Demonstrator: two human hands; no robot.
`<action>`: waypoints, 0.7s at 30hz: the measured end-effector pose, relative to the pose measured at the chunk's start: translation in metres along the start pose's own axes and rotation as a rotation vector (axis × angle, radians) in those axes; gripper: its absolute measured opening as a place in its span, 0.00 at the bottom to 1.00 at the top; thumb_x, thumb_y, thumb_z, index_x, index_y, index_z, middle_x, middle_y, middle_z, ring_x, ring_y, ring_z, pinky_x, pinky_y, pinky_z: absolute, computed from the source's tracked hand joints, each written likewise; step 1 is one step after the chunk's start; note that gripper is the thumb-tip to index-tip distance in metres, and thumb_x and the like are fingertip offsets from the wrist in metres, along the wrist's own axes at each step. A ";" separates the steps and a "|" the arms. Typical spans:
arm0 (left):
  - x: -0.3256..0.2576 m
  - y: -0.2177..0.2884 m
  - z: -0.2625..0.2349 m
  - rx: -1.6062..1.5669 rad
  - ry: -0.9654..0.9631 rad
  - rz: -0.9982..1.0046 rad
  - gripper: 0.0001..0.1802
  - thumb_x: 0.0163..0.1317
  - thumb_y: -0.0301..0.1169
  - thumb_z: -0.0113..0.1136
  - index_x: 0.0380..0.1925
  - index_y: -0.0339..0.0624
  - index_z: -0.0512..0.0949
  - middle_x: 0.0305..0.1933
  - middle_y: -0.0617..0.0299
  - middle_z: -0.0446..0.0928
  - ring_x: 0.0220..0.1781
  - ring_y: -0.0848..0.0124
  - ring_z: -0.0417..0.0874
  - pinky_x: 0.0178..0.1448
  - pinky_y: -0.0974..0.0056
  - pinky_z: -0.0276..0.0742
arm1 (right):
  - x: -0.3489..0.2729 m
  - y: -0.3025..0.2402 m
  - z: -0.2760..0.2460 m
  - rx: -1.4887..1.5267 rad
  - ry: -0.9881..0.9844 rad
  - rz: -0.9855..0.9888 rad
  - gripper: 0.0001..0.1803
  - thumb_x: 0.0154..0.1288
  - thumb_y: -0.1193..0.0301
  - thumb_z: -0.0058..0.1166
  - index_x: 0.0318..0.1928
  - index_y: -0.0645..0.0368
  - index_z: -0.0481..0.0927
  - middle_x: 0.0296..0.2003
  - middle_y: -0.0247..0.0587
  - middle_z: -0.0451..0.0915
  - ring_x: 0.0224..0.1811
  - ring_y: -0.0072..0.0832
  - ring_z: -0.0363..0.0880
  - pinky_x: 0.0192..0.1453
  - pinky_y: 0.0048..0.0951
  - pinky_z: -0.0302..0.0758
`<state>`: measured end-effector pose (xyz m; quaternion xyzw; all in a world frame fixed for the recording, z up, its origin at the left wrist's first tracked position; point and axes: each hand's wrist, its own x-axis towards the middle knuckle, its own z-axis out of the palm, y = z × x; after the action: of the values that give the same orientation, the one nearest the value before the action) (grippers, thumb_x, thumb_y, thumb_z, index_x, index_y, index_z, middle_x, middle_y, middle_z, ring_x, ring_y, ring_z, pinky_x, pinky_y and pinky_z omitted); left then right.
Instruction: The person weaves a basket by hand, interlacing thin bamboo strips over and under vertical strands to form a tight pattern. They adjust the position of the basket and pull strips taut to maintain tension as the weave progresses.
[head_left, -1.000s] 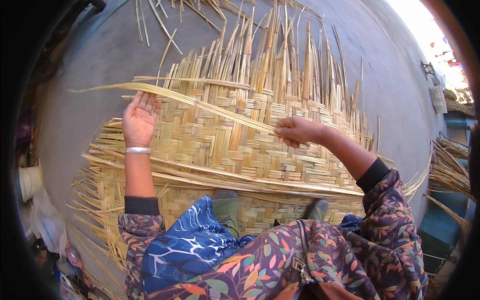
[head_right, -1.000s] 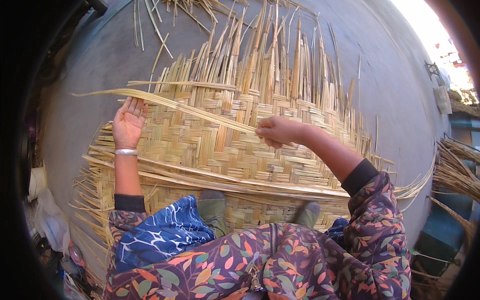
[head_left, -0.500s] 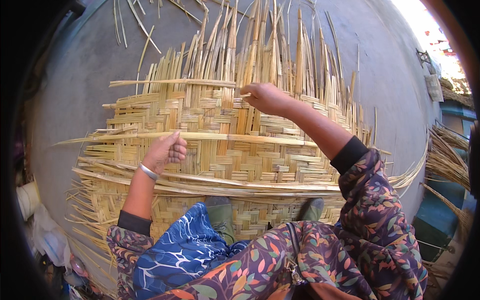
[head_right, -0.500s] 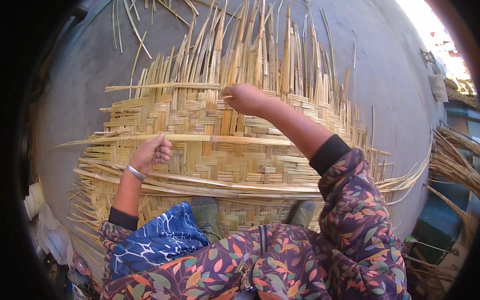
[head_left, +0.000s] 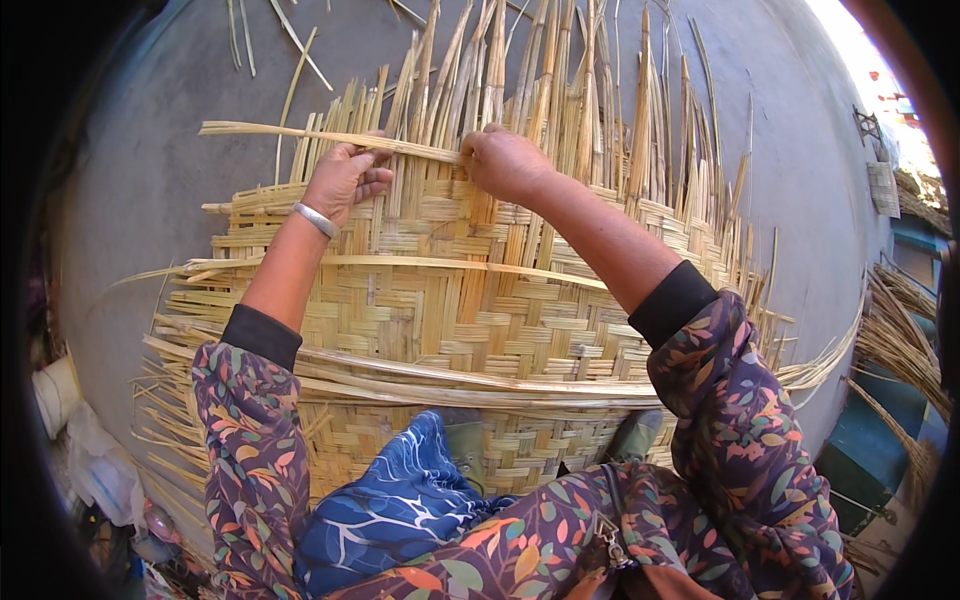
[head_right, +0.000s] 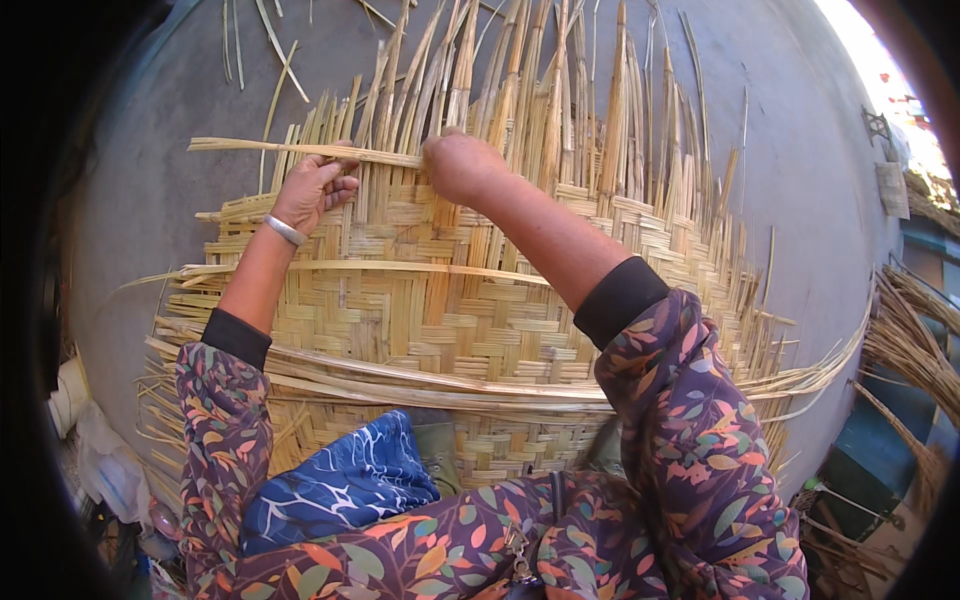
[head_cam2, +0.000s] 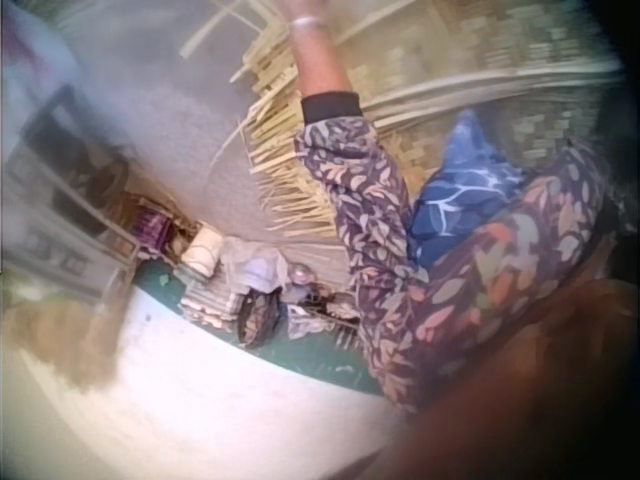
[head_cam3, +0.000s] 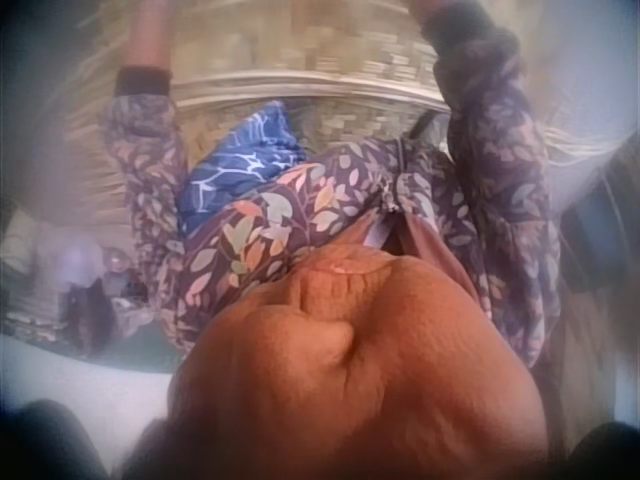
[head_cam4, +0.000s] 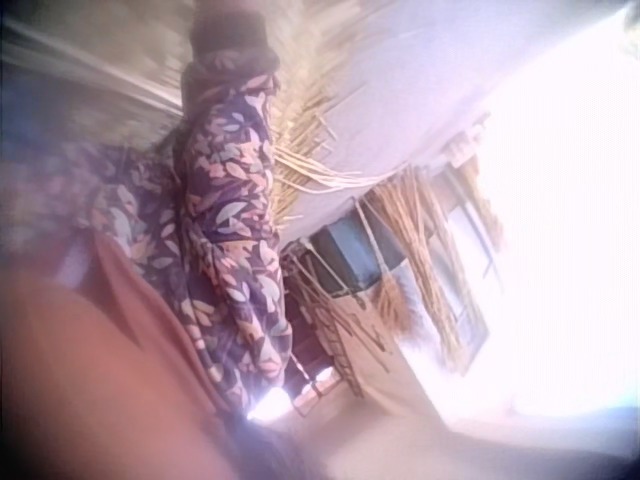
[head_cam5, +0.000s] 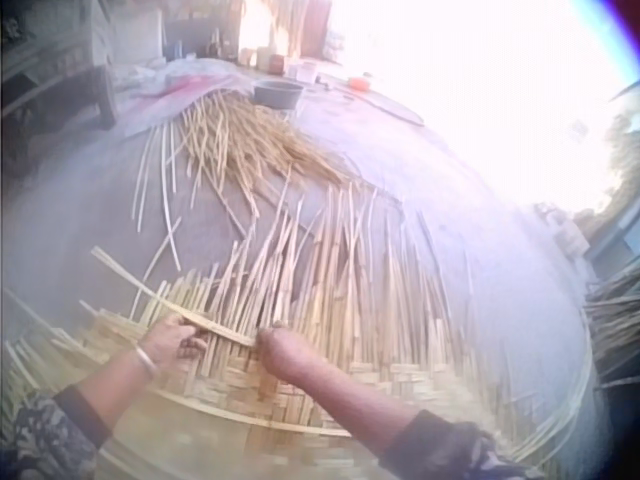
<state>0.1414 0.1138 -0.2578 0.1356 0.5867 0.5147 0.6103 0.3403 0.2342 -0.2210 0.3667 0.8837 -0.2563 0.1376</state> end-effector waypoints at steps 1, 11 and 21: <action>0.000 0.005 0.006 0.076 -0.006 0.006 0.18 0.64 0.26 0.47 0.54 0.41 0.70 0.43 0.62 0.76 0.31 0.77 0.81 0.35 0.72 0.79 | 0.000 -0.001 -0.003 0.010 0.029 0.005 0.11 0.64 0.66 0.46 0.44 0.57 0.75 0.44 0.43 0.74 0.48 0.39 0.73 0.57 0.36 0.69; 0.030 0.023 0.004 0.517 -0.270 -0.089 0.05 0.61 0.30 0.56 0.37 0.43 0.74 0.25 0.74 0.71 0.22 0.85 0.73 0.25 0.78 0.71 | 0.000 -0.003 -0.020 0.200 -0.106 0.053 0.11 0.56 0.66 0.55 0.36 0.60 0.77 0.35 0.44 0.79 0.39 0.38 0.78 0.45 0.36 0.74; 0.021 0.017 0.008 0.605 -0.147 0.070 0.08 0.57 0.26 0.61 0.24 0.43 0.71 0.19 0.71 0.69 0.20 0.82 0.69 0.22 0.74 0.68 | -0.007 -0.010 -0.023 0.158 -0.109 0.064 0.11 0.60 0.61 0.56 0.38 0.54 0.82 0.31 0.38 0.80 0.35 0.31 0.78 0.40 0.35 0.74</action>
<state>0.1353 0.1413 -0.2550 0.3678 0.6627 0.3262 0.5650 0.3366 0.2371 -0.1958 0.3901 0.8397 -0.3401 0.1644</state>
